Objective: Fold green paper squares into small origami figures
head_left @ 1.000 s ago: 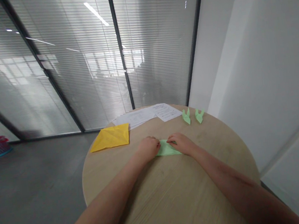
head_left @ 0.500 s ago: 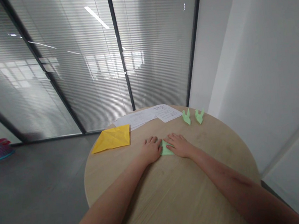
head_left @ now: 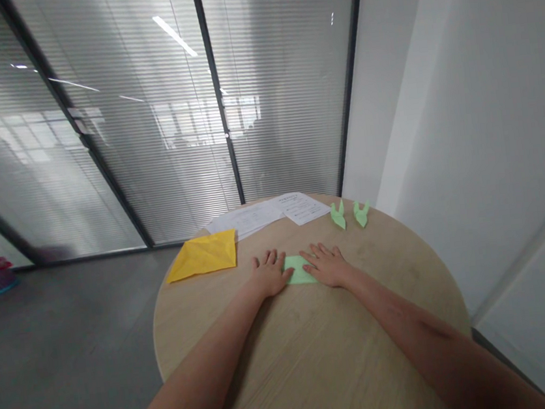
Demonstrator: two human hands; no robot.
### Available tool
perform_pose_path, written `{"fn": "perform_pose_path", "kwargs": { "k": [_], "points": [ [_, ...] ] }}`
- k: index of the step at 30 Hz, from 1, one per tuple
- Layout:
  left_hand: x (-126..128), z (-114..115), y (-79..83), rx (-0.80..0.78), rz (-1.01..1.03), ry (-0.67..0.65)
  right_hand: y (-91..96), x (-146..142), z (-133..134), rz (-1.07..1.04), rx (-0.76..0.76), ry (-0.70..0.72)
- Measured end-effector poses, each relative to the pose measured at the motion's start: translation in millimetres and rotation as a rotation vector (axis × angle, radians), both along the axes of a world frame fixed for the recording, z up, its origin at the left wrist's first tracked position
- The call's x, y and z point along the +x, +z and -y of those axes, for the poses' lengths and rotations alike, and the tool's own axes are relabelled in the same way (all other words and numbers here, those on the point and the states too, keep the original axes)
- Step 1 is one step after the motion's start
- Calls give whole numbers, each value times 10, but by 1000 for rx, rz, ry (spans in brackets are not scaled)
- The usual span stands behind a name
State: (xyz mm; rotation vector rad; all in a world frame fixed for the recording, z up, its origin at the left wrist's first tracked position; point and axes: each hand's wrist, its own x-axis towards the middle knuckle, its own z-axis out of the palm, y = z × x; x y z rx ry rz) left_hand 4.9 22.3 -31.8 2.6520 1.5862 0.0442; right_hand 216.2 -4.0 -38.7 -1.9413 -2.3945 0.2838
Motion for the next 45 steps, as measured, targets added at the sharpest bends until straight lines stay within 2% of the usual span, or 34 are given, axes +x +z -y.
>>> {"fn": "perform_pose_path", "kwargs": {
  "k": [10,21,28,38,45],
  "points": [
    [-68,-97,-35,-17,14,68,-63,141,-114,30,-15,-104],
    [-152,-163,-40,50,0,162,-101,214,-189,33,-18,-159],
    [-193,-219,-72,89,0,173,-129,257,-217,37,4,-207],
    [-262,-272,-80,76,40,100,-145,269,-205,30,43,-203],
    [-243,-262,-70,74,18,108,-132,247,-184,38,47,-214]
  ]
}}
